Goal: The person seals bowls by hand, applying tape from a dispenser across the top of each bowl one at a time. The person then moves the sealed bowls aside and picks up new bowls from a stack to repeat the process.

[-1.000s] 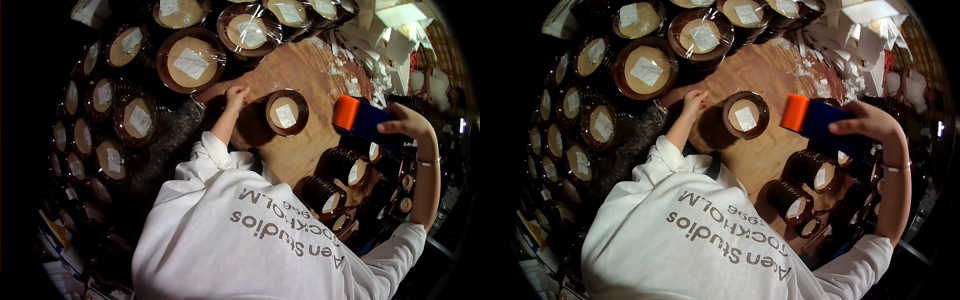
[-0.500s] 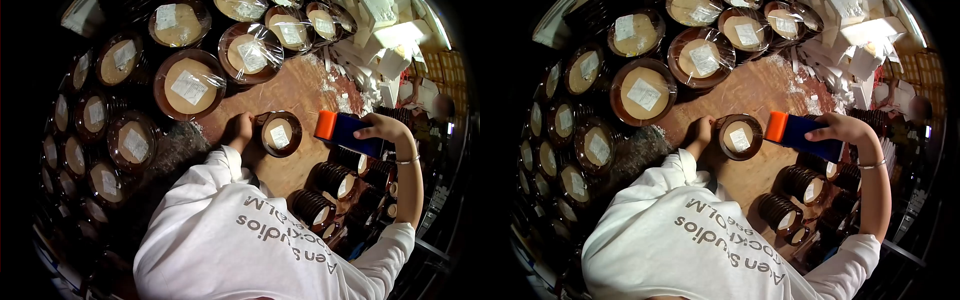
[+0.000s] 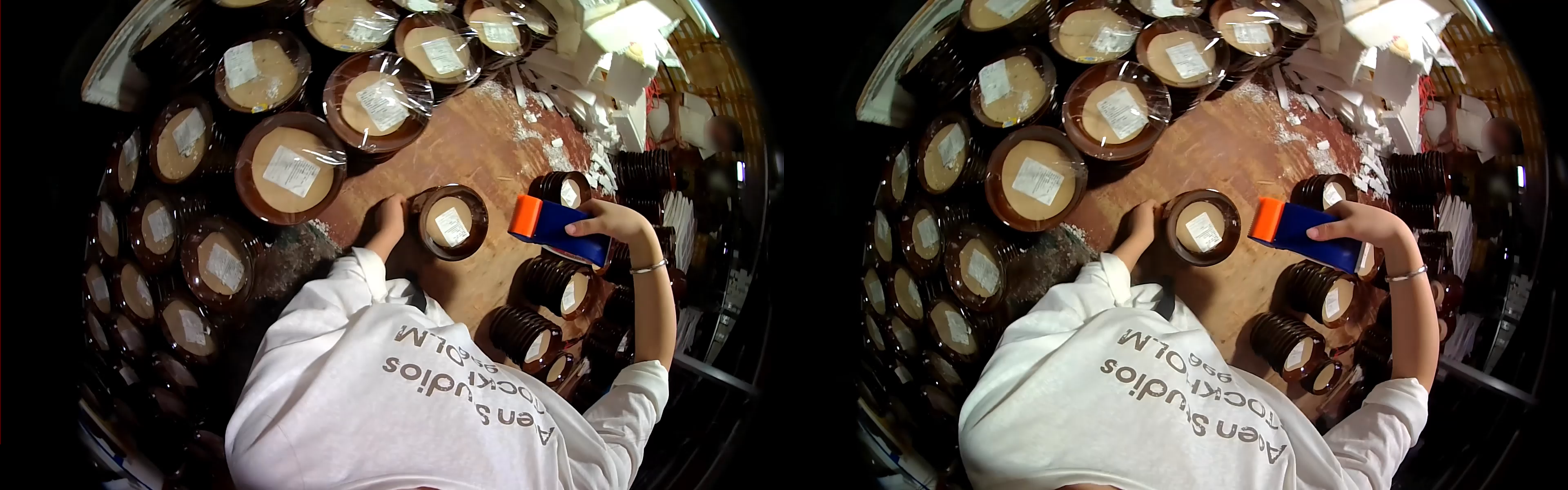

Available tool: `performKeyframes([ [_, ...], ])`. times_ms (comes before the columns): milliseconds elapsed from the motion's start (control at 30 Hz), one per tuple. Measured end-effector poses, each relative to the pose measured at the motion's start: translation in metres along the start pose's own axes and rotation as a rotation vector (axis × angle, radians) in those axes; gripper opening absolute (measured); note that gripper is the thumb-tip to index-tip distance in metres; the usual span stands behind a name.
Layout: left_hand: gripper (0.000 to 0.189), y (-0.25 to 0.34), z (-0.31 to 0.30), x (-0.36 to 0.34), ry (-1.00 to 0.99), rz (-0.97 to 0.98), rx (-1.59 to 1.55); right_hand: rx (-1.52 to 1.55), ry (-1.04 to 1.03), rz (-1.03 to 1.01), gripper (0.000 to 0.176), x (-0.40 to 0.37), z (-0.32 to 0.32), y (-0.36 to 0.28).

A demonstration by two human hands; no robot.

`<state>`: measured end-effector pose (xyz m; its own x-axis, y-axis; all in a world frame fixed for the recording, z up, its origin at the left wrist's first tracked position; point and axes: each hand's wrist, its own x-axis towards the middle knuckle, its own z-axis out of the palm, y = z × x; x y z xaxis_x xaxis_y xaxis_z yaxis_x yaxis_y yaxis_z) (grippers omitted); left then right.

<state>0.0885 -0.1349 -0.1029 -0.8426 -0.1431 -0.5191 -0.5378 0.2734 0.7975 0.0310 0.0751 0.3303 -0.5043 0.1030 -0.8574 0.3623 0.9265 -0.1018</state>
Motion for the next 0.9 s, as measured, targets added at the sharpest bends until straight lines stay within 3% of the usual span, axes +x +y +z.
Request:
performKeyframes([
  [67,0.028,-0.035,0.020,0.010,-0.140,0.099,-0.163,0.068,-0.040,0.048,0.071,0.000,0.005,0.003],
  [167,0.045,-0.037,0.012,0.011,-0.239,0.051,-0.056,0.162,-0.094,0.046,0.077,0.016,0.016,0.031],
  [267,0.053,-0.039,0.004,0.014,-0.286,0.050,0.108,0.167,-0.053,0.025,0.069,0.016,0.027,0.041],
  [333,0.049,0.068,-0.062,-0.042,-0.230,0.158,0.524,0.179,-0.006,0.014,0.068,0.030,0.040,0.064],
  [367,0.037,0.087,-0.072,-0.058,-0.101,0.364,0.473,0.177,0.037,0.004,0.067,0.037,0.046,0.073],
  [400,0.026,0.099,-0.080,-0.074,0.022,0.568,0.416,0.220,-0.054,0.006,0.063,0.037,0.048,0.070],
  [433,0.020,0.114,-0.085,-0.090,0.048,0.873,0.380,0.214,-0.022,-0.012,0.058,0.041,0.054,0.075],
  [467,0.020,0.124,-0.088,-0.105,-0.081,1.062,0.359,0.259,-0.054,-0.025,0.057,0.049,0.059,0.083],
  [500,0.029,0.128,-0.083,-0.119,-0.292,1.100,0.332,0.302,-0.084,-0.039,0.055,0.056,0.064,0.090],
  [533,0.039,0.131,-0.077,-0.134,-0.289,1.319,0.403,0.343,-0.040,-0.029,0.053,0.056,0.069,0.094],
  [567,0.049,0.126,-0.067,-0.141,-0.401,1.339,0.512,0.379,-0.046,-0.035,0.051,0.063,0.075,0.102],
  [700,0.053,0.100,-0.043,-0.121,-0.297,1.448,0.938,0.479,-0.038,-0.056,0.049,0.078,0.098,0.122],
  [733,0.047,0.095,-0.037,-0.110,-0.189,1.578,0.891,0.530,-0.038,-0.074,0.048,0.085,0.106,0.127],
  [900,0.038,0.100,-0.049,-0.092,-0.385,1.650,0.874,0.802,0.014,-0.112,0.044,0.075,0.156,0.142],
])
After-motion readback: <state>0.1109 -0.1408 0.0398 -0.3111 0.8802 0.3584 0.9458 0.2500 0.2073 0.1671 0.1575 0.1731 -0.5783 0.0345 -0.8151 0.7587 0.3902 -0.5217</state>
